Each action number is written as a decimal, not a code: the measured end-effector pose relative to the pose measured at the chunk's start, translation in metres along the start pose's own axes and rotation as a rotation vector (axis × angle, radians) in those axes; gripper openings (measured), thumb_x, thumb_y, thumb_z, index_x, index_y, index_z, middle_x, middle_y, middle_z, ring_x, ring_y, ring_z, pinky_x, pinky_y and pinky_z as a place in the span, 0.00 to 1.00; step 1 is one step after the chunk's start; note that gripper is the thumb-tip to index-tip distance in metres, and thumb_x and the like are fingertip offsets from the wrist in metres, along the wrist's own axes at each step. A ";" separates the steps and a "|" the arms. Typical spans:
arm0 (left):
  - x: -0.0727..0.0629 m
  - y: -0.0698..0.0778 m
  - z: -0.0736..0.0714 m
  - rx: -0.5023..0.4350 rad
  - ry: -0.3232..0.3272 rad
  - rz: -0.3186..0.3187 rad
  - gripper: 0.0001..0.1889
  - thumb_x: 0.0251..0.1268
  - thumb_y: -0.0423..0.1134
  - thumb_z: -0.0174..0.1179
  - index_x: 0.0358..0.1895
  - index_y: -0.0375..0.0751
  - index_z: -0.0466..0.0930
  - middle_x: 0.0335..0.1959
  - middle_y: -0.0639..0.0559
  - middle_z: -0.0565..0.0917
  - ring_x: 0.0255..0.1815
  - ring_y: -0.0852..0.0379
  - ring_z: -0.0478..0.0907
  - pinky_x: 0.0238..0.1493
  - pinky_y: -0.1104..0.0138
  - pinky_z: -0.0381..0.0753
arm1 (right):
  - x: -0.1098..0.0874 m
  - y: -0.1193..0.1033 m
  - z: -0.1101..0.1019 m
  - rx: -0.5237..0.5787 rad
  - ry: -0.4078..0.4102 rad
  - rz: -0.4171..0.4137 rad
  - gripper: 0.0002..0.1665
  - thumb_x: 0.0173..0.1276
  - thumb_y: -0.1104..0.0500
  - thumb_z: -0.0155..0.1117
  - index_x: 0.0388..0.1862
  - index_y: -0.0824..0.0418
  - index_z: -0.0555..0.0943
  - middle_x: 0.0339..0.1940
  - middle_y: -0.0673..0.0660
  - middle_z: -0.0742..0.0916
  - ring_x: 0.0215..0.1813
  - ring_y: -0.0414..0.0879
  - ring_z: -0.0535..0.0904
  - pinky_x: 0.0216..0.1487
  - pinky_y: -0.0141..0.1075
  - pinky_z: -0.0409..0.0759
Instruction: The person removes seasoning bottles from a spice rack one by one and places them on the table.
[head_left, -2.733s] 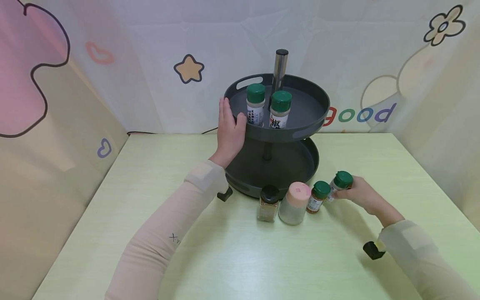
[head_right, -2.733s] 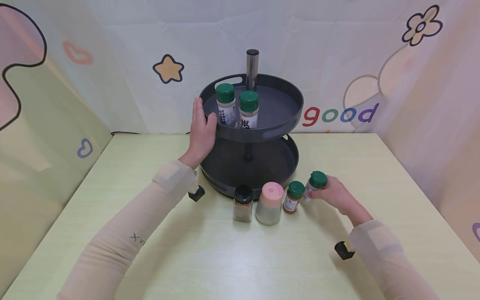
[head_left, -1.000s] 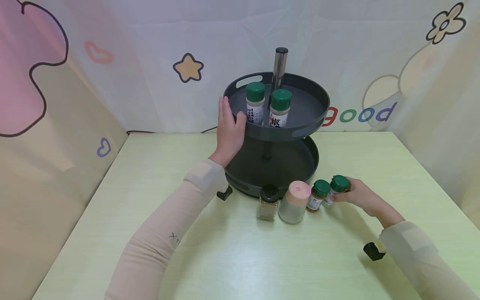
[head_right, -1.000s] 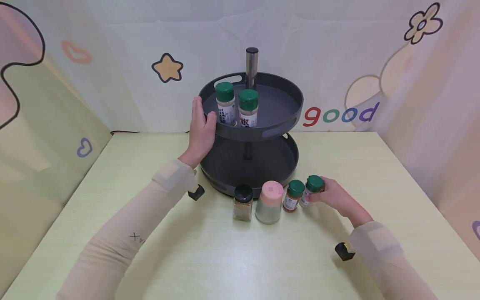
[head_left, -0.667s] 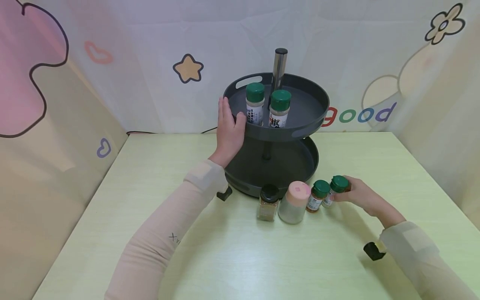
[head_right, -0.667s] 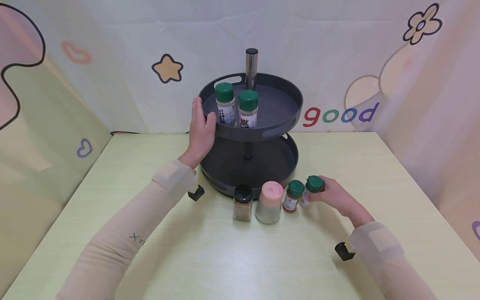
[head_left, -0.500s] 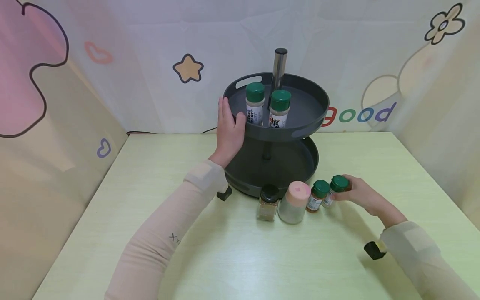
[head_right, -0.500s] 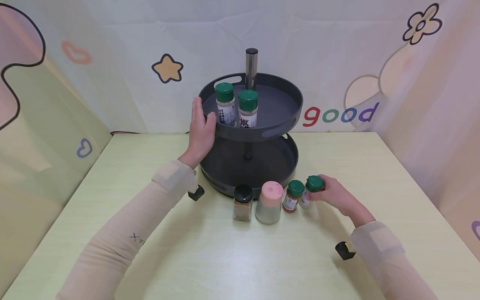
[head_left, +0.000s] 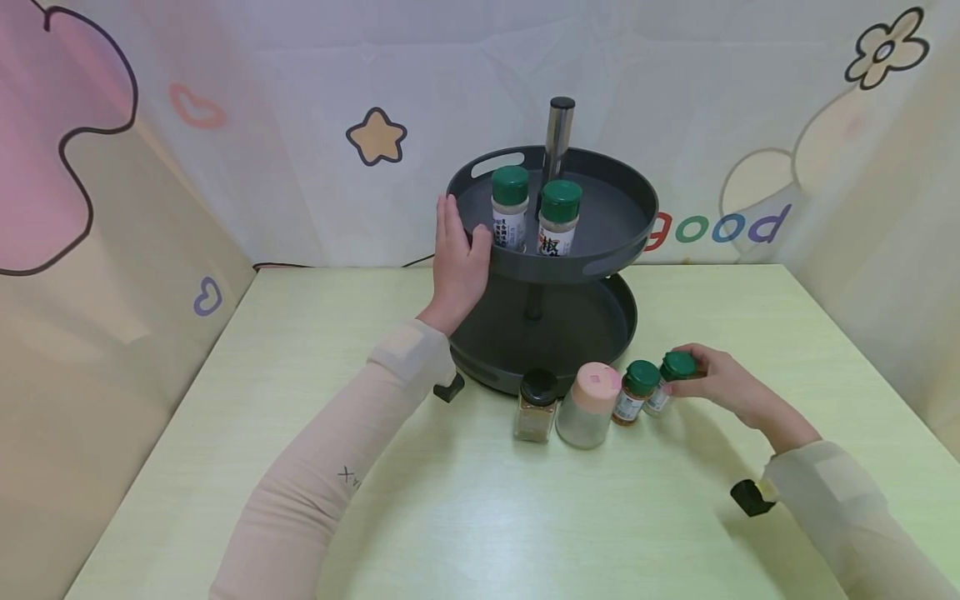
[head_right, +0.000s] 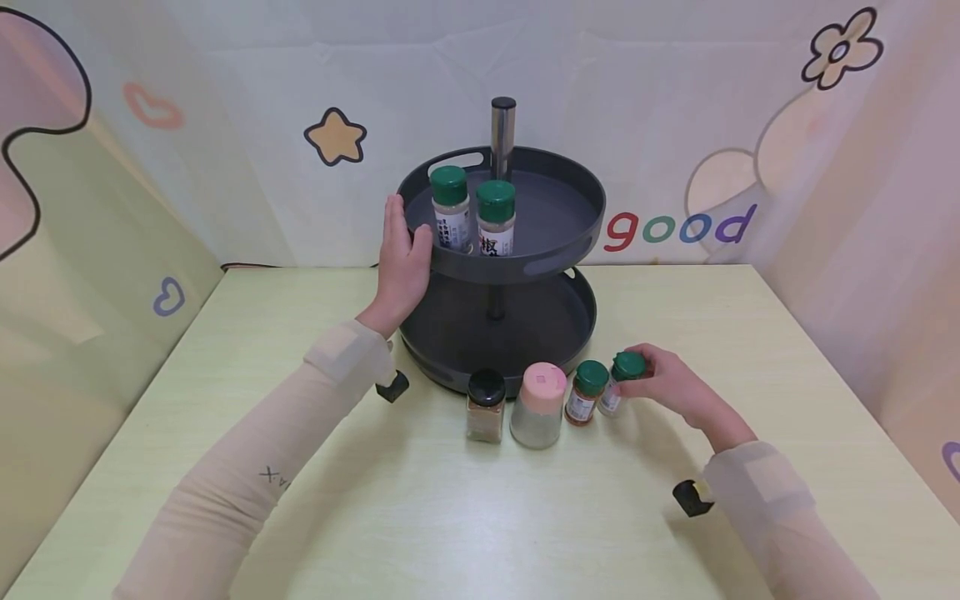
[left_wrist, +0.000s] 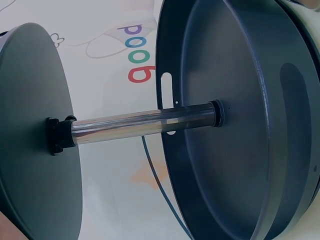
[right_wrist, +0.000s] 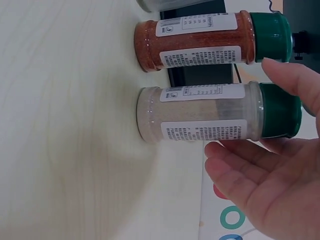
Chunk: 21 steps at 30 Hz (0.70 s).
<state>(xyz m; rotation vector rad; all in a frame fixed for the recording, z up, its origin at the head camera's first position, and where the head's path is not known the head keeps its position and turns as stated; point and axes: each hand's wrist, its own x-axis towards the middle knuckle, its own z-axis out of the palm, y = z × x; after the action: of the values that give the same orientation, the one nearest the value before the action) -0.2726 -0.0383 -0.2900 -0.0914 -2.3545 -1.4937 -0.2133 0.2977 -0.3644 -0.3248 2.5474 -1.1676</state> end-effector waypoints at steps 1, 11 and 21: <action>0.000 0.000 0.000 0.000 0.001 0.001 0.33 0.64 0.48 0.37 0.70 0.45 0.37 0.72 0.58 0.36 0.72 0.61 0.35 0.69 0.64 0.45 | 0.000 -0.001 -0.001 -0.002 0.002 0.002 0.32 0.58 0.55 0.60 0.55 0.70 0.62 0.47 0.64 0.76 0.45 0.48 0.72 0.51 0.45 0.73; 0.001 -0.003 0.001 0.015 0.000 0.007 0.33 0.64 0.49 0.35 0.70 0.46 0.36 0.72 0.59 0.35 0.72 0.61 0.34 0.70 0.65 0.43 | -0.003 -0.009 -0.008 -0.041 0.015 -0.007 0.32 0.60 0.53 0.57 0.57 0.70 0.61 0.50 0.65 0.75 0.45 0.44 0.73 0.49 0.40 0.74; 0.000 -0.002 0.001 0.013 0.003 0.008 0.33 0.64 0.49 0.35 0.70 0.45 0.36 0.72 0.59 0.35 0.72 0.61 0.34 0.70 0.64 0.43 | -0.005 -0.021 -0.015 -0.027 0.122 -0.044 0.30 0.63 0.52 0.54 0.57 0.69 0.63 0.52 0.62 0.75 0.40 0.22 0.71 0.44 0.21 0.70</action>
<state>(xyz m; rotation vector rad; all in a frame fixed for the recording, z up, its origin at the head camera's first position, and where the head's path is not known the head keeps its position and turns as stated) -0.2736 -0.0384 -0.2921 -0.0952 -2.3585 -1.4743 -0.2128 0.2964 -0.3384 -0.3276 2.6756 -1.2040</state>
